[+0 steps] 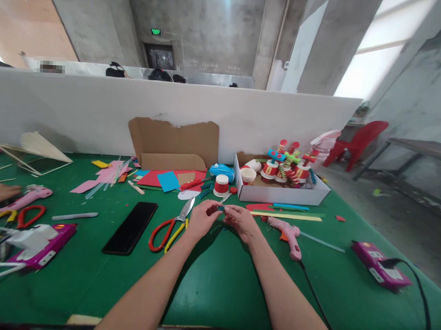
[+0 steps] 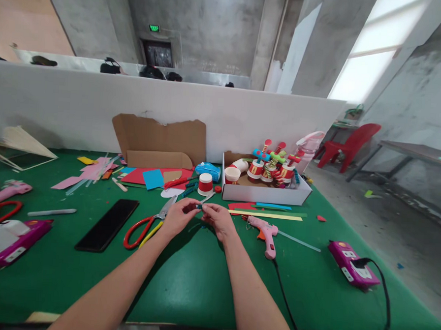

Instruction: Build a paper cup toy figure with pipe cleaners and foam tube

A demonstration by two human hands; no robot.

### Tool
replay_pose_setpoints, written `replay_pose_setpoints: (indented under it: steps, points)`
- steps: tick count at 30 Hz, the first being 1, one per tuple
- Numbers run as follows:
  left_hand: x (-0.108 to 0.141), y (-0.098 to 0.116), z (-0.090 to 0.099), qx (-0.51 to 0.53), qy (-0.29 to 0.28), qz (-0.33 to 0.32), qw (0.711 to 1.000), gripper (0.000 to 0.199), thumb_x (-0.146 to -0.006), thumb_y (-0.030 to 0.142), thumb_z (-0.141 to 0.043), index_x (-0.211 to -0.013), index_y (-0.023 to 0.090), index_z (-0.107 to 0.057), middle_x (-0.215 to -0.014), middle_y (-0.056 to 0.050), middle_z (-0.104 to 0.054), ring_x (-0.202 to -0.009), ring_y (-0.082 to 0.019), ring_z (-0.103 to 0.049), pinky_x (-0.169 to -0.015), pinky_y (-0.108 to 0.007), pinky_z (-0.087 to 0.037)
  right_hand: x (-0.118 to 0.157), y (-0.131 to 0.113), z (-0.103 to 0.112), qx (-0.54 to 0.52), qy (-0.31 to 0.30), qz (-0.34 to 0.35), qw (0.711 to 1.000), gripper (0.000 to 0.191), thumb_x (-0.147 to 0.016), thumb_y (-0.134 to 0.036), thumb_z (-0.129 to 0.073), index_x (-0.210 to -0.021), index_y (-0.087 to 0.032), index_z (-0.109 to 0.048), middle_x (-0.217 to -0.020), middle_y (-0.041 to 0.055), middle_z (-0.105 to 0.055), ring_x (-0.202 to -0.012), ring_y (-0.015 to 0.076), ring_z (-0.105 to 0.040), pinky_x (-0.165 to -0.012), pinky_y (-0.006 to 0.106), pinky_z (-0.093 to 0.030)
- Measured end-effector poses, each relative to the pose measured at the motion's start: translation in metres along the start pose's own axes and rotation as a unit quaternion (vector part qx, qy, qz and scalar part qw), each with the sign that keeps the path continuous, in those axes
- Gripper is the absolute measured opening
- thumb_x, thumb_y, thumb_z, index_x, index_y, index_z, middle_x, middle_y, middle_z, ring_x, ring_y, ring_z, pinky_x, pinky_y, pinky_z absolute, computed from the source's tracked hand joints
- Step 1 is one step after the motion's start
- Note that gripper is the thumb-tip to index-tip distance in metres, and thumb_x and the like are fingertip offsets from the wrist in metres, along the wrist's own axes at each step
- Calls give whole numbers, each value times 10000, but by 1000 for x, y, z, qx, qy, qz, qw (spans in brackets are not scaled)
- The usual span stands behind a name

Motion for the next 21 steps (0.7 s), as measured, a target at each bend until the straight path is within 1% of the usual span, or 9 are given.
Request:
replay_pose_setpoints:
  steps: [4,6,10,13,15,18,21]
  points:
    - [-2,-1,4,-2,18,12,1000,122,-764,211,-633,-871,190,-690,-768,-11,-669,-639,-128,-573,-613,-245,-474,-1,-2,3,-7,19,4,1000,344,-467,-344,-884,-703,-158,-717,-555,-31,-589,-548,74,-522,-604,232,-490]
    - [-3,-1,5,2,23,14,1000,122,-761,206,-638,-869,185,-692,-763,-11,-671,-618,-123,-566,-603,-240,-472,-1,-3,4,-7,23,6,1000,323,-493,-335,-878,-717,-162,-723,-591,-23,-601,-550,72,-523,-593,226,-493]
    - [-4,-1,7,7,32,12,999,122,-754,220,-646,-860,188,-697,-728,0,-660,-591,-115,-547,-584,-231,-464,-2,-5,4,-24,40,6,999,264,-649,-399,-795,-754,-167,-726,-694,0,-626,-550,69,-536,-580,220,-501]
    - [-3,-1,7,9,31,8,999,134,-755,242,-642,-864,193,-700,-729,-1,-657,-583,-114,-535,-571,-229,-454,-2,-4,2,-33,44,-1,998,297,-729,-455,-720,-777,-162,-725,-739,23,-650,-560,76,-551,-584,223,-504]
    - [-2,0,6,15,24,4,1000,145,-758,248,-632,-872,194,-704,-723,-3,-649,-589,-116,-534,-570,-228,-450,-1,-2,-1,-30,21,-1,999,323,-710,-467,-733,-806,-158,-728,-751,30,-665,-577,81,-562,-590,224,-498]
    - [-1,1,4,22,6,-7,1000,167,-767,232,-605,-892,198,-711,-711,-5,-628,-598,-118,-531,-569,-226,-445,1,1,-5,-9,-16,21,1000,391,-600,-451,-816,-838,-151,-739,-712,20,-670,-604,85,-572,-612,220,-481]
    - [0,3,3,18,1,-14,1000,176,-770,218,-593,-897,196,-712,-706,-8,-615,-603,-120,-527,-564,-226,-438,2,1,-5,14,-26,46,999,439,-510,-434,-858,-824,-146,-752,-657,3,-662,-591,78,-558,-631,228,-471]
Point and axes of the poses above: each hand's wrist, its own x-axis away from the middle knuckle, its own z-axis out of the back of the hand, y = z × x, the point moved 3 cm from there along -x, towards the middle knuckle
